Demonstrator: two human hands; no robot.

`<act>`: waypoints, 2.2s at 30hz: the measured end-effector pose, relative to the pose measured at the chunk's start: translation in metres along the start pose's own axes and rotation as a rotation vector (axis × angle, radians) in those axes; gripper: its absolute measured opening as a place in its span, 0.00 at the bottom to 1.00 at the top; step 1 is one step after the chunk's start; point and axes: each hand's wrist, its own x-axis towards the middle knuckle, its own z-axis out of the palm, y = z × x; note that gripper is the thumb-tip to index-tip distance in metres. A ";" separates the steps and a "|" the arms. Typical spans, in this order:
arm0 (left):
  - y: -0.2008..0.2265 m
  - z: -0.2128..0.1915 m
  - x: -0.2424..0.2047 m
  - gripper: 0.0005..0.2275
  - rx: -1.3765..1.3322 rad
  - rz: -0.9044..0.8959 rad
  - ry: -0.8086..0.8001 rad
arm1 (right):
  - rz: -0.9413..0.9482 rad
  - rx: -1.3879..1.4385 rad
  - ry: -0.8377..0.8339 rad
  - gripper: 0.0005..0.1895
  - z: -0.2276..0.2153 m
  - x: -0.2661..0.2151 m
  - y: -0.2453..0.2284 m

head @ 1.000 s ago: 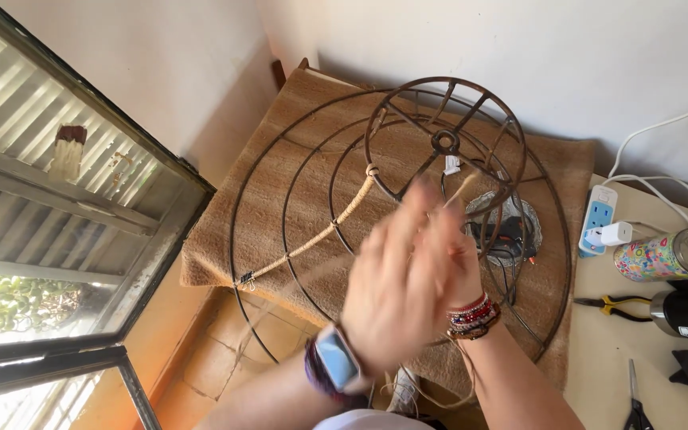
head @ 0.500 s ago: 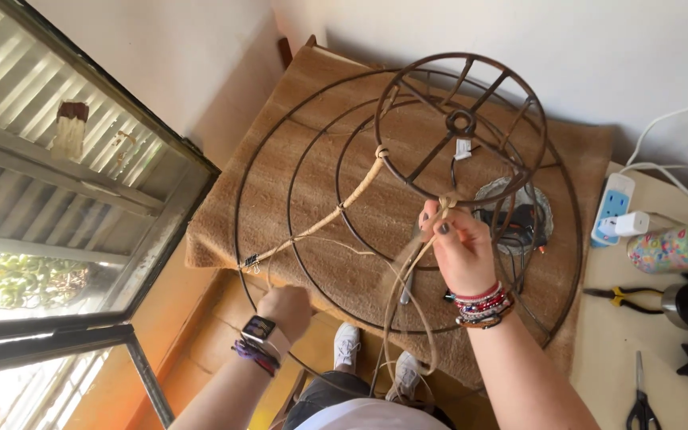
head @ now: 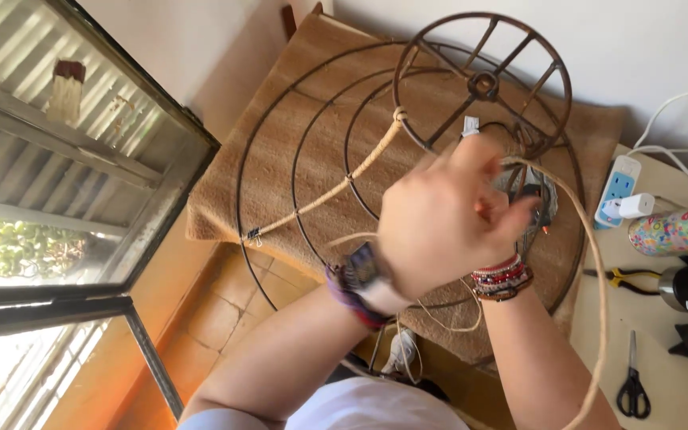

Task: Wrapping a decorative cord around a metal lampshade frame

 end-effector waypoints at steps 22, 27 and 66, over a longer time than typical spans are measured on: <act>-0.229 0.011 -0.087 0.09 0.956 -0.357 -0.659 | 0.087 -0.374 0.034 0.16 -0.006 0.009 -0.021; -0.078 0.005 -0.049 0.10 0.298 0.442 0.080 | 0.131 -0.264 0.104 0.12 -0.026 -0.001 0.005; -0.145 0.034 -0.054 0.10 0.934 -0.062 -1.221 | 0.044 -0.486 -0.160 0.16 -0.004 0.024 -0.044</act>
